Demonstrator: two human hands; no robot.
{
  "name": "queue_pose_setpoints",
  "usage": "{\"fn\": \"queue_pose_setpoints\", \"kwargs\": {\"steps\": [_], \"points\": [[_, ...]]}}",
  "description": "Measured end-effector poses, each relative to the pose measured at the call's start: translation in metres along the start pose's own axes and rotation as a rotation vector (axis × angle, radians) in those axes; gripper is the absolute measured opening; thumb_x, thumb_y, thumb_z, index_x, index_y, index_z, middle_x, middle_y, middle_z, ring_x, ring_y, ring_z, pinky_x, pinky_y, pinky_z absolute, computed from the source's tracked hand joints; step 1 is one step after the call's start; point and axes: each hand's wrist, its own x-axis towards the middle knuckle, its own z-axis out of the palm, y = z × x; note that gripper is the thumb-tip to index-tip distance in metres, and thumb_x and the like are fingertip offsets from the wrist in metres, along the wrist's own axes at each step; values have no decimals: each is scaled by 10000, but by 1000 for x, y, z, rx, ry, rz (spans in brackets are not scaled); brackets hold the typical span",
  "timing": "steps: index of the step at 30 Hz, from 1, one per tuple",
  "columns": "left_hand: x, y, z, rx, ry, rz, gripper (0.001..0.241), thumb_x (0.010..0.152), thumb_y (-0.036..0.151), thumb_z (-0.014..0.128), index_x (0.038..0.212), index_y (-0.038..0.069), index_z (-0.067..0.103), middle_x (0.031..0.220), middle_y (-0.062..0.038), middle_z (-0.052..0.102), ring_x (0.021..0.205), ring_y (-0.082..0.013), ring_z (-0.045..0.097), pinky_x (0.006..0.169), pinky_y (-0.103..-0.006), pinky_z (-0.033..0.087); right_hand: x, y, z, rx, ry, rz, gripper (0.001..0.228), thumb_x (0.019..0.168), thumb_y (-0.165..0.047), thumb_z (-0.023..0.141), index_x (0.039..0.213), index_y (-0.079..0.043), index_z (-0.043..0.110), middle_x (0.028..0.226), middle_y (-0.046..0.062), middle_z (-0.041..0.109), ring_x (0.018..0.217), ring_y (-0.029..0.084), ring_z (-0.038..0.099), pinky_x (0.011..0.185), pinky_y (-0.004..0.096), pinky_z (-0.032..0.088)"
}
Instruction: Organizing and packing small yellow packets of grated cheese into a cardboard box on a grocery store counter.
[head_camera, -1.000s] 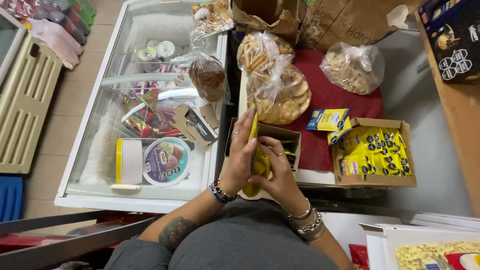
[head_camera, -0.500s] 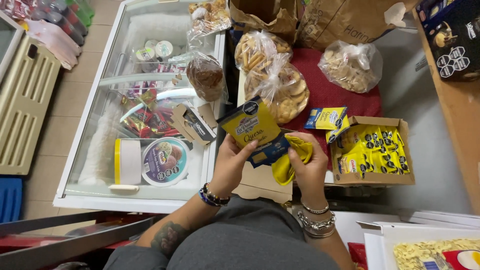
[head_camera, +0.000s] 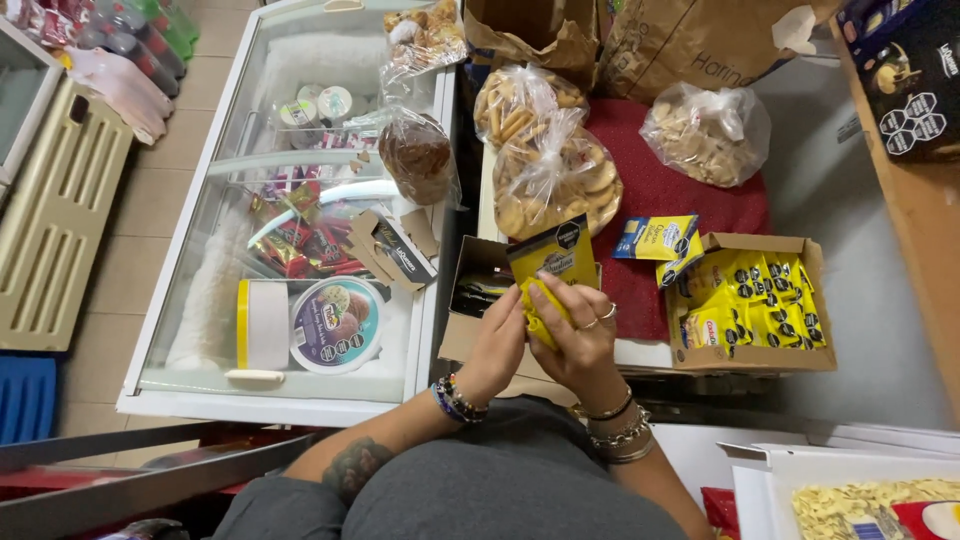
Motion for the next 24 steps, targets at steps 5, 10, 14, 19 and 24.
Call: {"fn": "queue_pose_setpoints", "kwargs": {"steps": [5,10,14,19,24], "points": [[-6,4,5,54,-16,-41,491,1112,273,358,1476,-32,481,1220,-324,632,1088,-368,655,835,-518,596,-5,2,0,41,-10,109,415,830,-135,757,1245,-123,773,1184,126,632,989,285,618,878,389,557],[-10,-11,6,414,-44,76,427,1117,292,422,1393,24,606,1046,-277,722,1035,-369,694,749,-504,600,13,-9,-12,23,81,255,361,928,-75,703,1285,-27,725,1123,138,606,940,279,583,852,397,501],[-12,16,12,363,-26,20,423,1107,304,437,1376,34,619,1054,-230,739,1009,-305,710,760,-455,612,13,-3,-10,57,-9,251,274,921,-96,723,1191,-51,735,1109,124,646,953,308,608,878,431,485],[0,13,-10,30,114,-96,507,1105,333,431,1394,-62,565,1153,-274,652,1032,-351,669,794,-512,610,0,-2,-2,141,-124,160,306,860,-120,782,1164,-87,769,1104,126,698,980,332,647,902,461,499],[3,60,-23,3,188,-27,546,1093,409,419,1320,-59,585,1054,-225,653,919,-335,707,707,-459,640,-2,-8,-3,222,-306,64,307,807,-63,792,1105,-132,772,1104,83,693,937,303,638,858,410,533]]}}
